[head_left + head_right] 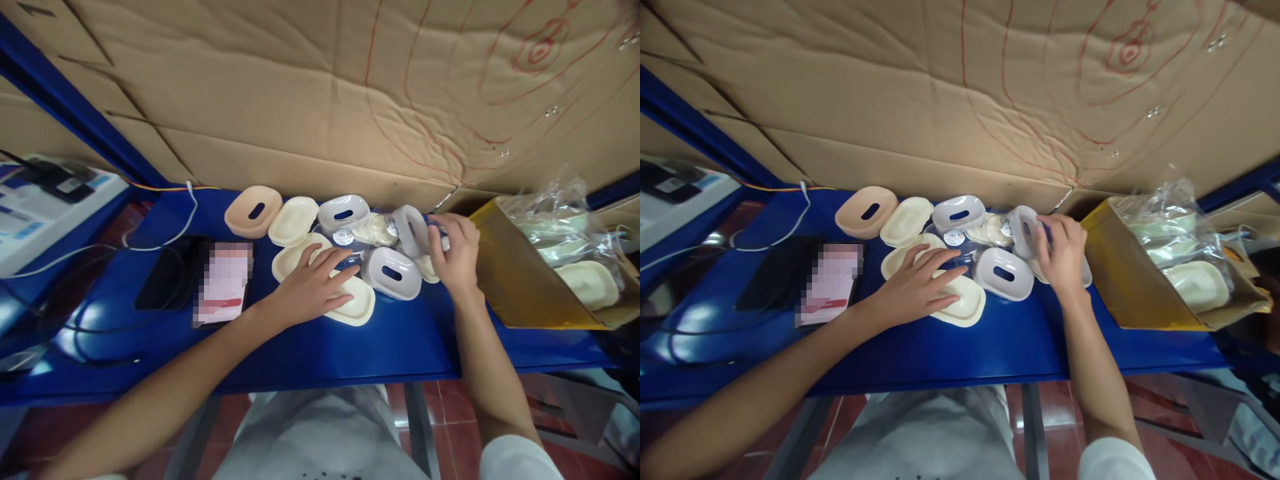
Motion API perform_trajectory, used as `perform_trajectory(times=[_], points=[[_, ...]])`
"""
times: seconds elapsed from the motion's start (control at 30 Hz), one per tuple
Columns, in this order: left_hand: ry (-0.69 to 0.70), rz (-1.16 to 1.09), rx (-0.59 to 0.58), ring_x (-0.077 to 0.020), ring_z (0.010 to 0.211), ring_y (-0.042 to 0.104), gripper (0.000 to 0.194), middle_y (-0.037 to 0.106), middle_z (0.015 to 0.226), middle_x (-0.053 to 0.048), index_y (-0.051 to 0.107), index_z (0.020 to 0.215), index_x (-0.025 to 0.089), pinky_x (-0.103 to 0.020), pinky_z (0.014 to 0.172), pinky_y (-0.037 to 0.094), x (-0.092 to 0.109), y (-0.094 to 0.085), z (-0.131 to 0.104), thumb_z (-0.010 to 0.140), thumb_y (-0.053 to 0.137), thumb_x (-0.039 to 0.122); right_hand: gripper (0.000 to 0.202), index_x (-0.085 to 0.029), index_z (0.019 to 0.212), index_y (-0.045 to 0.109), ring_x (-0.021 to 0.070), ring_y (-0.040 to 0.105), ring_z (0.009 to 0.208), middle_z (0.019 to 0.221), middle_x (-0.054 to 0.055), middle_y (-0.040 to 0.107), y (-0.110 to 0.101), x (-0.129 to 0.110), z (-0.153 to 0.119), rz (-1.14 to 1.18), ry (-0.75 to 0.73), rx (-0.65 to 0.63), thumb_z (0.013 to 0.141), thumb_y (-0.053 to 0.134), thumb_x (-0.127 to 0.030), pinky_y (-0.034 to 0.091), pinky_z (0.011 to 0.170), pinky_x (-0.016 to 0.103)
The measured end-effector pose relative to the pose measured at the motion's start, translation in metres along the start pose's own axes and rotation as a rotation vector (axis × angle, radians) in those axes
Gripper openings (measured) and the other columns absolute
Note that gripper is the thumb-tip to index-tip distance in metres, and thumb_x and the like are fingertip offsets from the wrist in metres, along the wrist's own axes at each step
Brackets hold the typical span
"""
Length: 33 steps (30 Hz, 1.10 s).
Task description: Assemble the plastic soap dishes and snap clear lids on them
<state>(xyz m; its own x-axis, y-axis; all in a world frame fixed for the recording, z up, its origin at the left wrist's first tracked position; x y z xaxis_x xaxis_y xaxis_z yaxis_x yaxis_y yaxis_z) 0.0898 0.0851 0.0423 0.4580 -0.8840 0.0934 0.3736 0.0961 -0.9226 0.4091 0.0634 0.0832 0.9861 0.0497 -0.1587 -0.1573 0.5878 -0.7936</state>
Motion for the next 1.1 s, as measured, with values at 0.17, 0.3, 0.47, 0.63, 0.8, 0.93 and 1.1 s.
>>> perform_trajectory(times=[0.17,0.3,0.47,0.63,0.8,0.93,1.1], points=[[0.011,0.076,-0.109,-0.0409,0.139,0.060,0.071,0.060,0.156,-0.022,0.056,0.155,0.018,-0.058,0.116,0.044,0.022,-0.008,-0.021,0.101,0.069,0.062,0.039,-0.028,0.138,0.073,0.0283,0.068,0.122,0.129,0.008,0.077,0.004,-0.082,-0.033,0.213,-0.475,-0.284,0.114,0.045,-0.039,0.049,0.107,0.047],[0.062,0.069,-0.151,-0.0413,0.135,0.062,0.073,0.065,0.147,-0.021,0.059,0.149,0.014,-0.055,0.110,0.047,0.034,-0.007,-0.041,0.099,0.069,0.067,0.038,-0.026,0.146,0.067,0.0276,0.068,0.127,0.142,0.009,0.073,0.002,-0.100,-0.042,0.237,-0.639,-0.374,0.113,0.051,-0.038,0.048,0.108,0.047],[0.079,0.002,-0.119,-0.0328,0.118,0.069,0.045,0.070,0.139,-0.017,0.063,0.140,0.015,-0.045,0.097,0.048,0.040,-0.005,-0.049,0.107,0.064,0.044,0.028,-0.020,0.130,0.070,0.0295,0.072,0.112,0.119,0.011,0.079,-0.014,-0.072,-0.023,0.237,-0.508,-0.320,0.110,0.060,-0.037,0.052,0.098,0.046],[0.102,-0.146,-0.105,-0.0297,0.116,0.068,0.037,0.073,0.133,-0.011,0.064,0.138,0.019,-0.048,0.100,0.046,0.042,-0.006,-0.051,0.109,0.060,0.041,0.029,-0.022,0.105,0.071,0.0296,0.073,0.095,0.101,0.009,0.077,-0.022,-0.052,-0.024,0.167,-0.377,-0.529,0.108,0.061,-0.049,0.053,0.089,0.046],[0.042,-0.243,-0.155,-0.0396,0.144,0.053,0.065,0.052,0.162,-0.020,0.052,0.155,0.021,-0.062,0.122,0.035,0.029,-0.008,-0.055,0.096,0.071,0.040,0.028,-0.026,0.113,0.065,0.0248,0.071,0.088,0.099,0.004,0.074,-0.018,-0.045,-0.041,0.263,-0.255,-0.833,0.099,0.075,-0.048,0.054,0.076,0.039],[0.006,-0.302,-0.170,-0.0399,0.143,0.054,0.068,0.052,0.160,-0.022,0.047,0.157,0.017,-0.059,0.119,0.044,0.024,-0.006,-0.056,0.094,0.069,0.029,0.008,-0.027,0.107,0.063,0.0219,0.068,0.088,0.097,0.002,0.071,-0.017,-0.056,-0.042,0.329,-0.322,-0.866,0.103,0.067,-0.033,0.053,0.080,0.038],[-0.073,-0.407,-0.110,-0.0385,0.144,0.054,0.078,0.050,0.159,-0.023,0.035,0.163,0.017,-0.057,0.118,0.050,0.024,-0.002,-0.055,0.096,0.073,0.030,0.009,-0.028,0.115,0.064,0.0239,0.072,0.096,0.105,0.003,0.073,-0.022,-0.071,-0.041,0.335,-0.457,-0.761,0.108,0.061,-0.033,0.055,0.089,0.042]])
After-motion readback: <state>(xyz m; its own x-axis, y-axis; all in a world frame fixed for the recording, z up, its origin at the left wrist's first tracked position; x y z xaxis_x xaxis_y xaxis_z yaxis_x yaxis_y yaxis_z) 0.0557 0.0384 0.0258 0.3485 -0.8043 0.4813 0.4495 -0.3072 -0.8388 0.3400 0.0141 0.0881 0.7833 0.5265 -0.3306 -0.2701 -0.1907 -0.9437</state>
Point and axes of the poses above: each hand's wrist, its own z-axis towards the middle knuckle, its own y-axis out of the palm, x = y × z, the point moved 2 cm from there along z, towards the middle knuckle
